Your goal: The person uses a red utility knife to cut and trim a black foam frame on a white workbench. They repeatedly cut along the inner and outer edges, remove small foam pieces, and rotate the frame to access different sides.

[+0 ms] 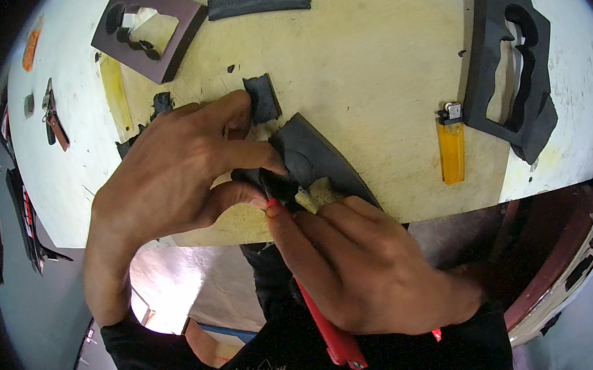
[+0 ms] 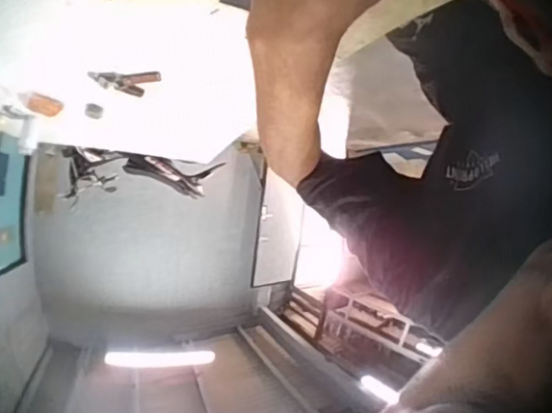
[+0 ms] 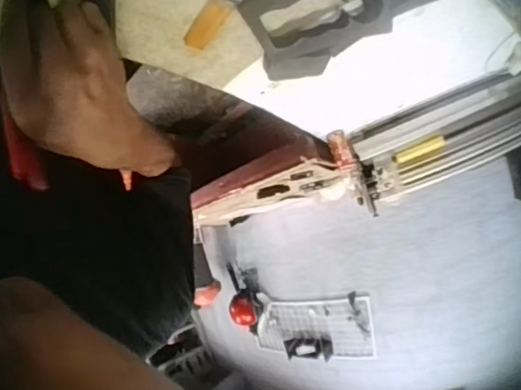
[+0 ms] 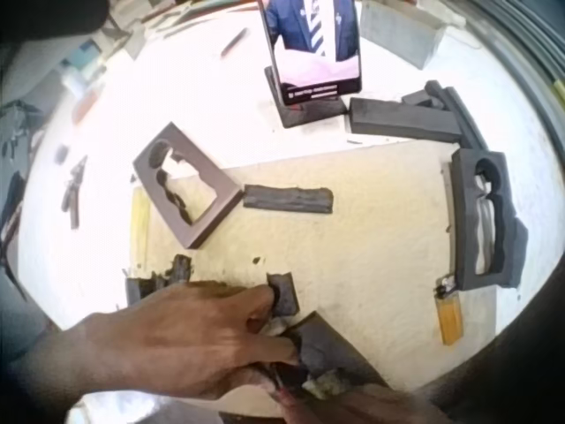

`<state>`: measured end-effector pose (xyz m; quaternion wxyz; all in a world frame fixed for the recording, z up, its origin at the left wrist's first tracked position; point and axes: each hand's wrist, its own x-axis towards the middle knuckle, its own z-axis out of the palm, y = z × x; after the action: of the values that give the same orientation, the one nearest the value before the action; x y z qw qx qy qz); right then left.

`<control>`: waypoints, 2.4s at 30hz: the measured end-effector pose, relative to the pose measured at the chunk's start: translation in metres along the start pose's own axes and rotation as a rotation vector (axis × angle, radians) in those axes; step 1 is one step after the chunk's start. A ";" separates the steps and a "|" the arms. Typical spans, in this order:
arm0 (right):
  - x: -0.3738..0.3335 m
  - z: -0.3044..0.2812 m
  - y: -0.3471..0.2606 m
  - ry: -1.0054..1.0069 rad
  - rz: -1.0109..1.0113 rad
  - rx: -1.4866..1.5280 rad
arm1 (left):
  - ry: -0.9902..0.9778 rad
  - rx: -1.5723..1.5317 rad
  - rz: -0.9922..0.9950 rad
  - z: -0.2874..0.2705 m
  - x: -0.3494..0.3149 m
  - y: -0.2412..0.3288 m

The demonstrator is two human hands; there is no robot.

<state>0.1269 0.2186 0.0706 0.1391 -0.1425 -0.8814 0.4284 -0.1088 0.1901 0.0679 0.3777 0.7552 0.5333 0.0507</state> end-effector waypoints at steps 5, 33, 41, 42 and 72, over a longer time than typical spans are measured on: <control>0.005 -0.018 0.003 -0.121 0.008 0.023 | -0.010 -0.022 -0.019 0.000 0.003 0.000; 0.003 -0.004 0.023 0.021 -0.035 0.078 | -0.003 0.000 -0.050 0.007 0.001 0.001; 0.010 -0.022 0.032 -0.134 -0.106 0.095 | 0.047 0.028 -0.027 0.007 0.000 0.003; 0.011 -0.024 0.034 -0.160 -0.117 0.102 | 0.052 0.033 -0.024 0.008 0.000 0.002; -0.032 -0.049 0.044 0.053 -0.006 0.543 | 0.186 -0.012 0.019 0.009 -0.004 0.009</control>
<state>0.1801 0.2682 0.0610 0.1965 -0.1086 -0.7308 0.6446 -0.0996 0.1811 0.0687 0.3306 0.7499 0.5586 0.1277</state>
